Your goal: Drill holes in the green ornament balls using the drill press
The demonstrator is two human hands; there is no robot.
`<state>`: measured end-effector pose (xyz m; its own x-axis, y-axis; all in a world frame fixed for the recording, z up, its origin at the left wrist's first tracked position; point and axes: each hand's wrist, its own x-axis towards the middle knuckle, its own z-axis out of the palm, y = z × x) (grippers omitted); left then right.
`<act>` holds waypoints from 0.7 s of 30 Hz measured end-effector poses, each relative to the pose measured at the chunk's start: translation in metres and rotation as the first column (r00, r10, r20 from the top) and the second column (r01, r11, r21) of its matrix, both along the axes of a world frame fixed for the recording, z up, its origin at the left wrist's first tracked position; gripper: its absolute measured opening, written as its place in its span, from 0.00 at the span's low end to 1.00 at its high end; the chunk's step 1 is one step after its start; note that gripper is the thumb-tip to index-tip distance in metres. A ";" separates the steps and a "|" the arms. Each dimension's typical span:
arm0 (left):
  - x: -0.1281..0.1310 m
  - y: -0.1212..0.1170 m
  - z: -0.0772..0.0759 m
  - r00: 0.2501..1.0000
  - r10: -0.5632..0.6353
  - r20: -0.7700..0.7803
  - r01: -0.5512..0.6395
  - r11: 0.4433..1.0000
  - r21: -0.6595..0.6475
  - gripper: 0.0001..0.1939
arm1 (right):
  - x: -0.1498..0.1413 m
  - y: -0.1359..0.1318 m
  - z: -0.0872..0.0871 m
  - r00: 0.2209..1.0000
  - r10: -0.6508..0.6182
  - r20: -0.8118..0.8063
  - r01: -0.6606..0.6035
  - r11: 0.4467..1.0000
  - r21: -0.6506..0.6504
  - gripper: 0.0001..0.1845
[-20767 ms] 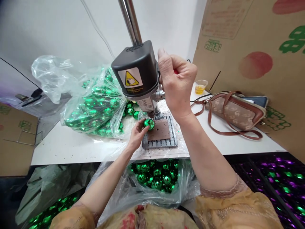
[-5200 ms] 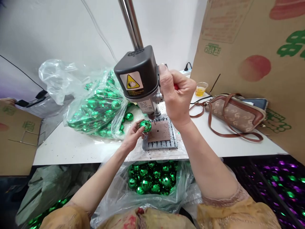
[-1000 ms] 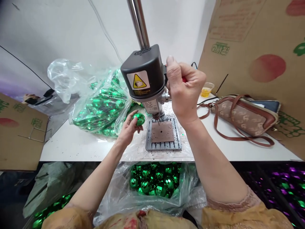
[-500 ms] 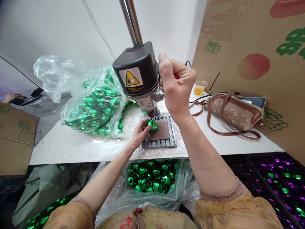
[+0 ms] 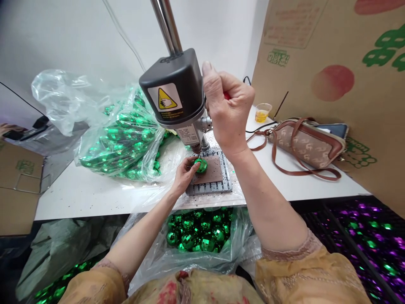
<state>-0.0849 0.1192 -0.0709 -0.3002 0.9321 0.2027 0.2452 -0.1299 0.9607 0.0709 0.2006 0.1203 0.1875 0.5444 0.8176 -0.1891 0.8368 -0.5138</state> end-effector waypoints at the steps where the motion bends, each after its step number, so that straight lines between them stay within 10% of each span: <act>1: 0.000 0.000 0.000 1.000 0.008 0.007 -0.008 1.000 -0.003 0.28 | 0.000 0.000 0.000 1.000 0.003 -0.009 -0.003 1.000 0.002 0.36; 15: 0.022 -0.011 -0.001 0.915 0.100 -0.390 -0.045 0.988 0.150 0.23 | -0.001 -0.003 0.002 0.992 0.080 -0.098 -0.080 0.997 0.007 0.36; 21: 0.018 -0.007 -0.007 0.958 0.039 -0.285 -0.023 0.998 0.059 0.27 | -0.001 -0.003 0.002 0.994 0.071 -0.079 -0.070 0.997 0.011 0.35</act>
<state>-0.0669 0.1120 -0.0779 -0.2509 0.9084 0.3344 0.5137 -0.1679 0.8414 0.0700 0.1979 0.1225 0.2133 0.5516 0.8064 -0.2878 0.8242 -0.4877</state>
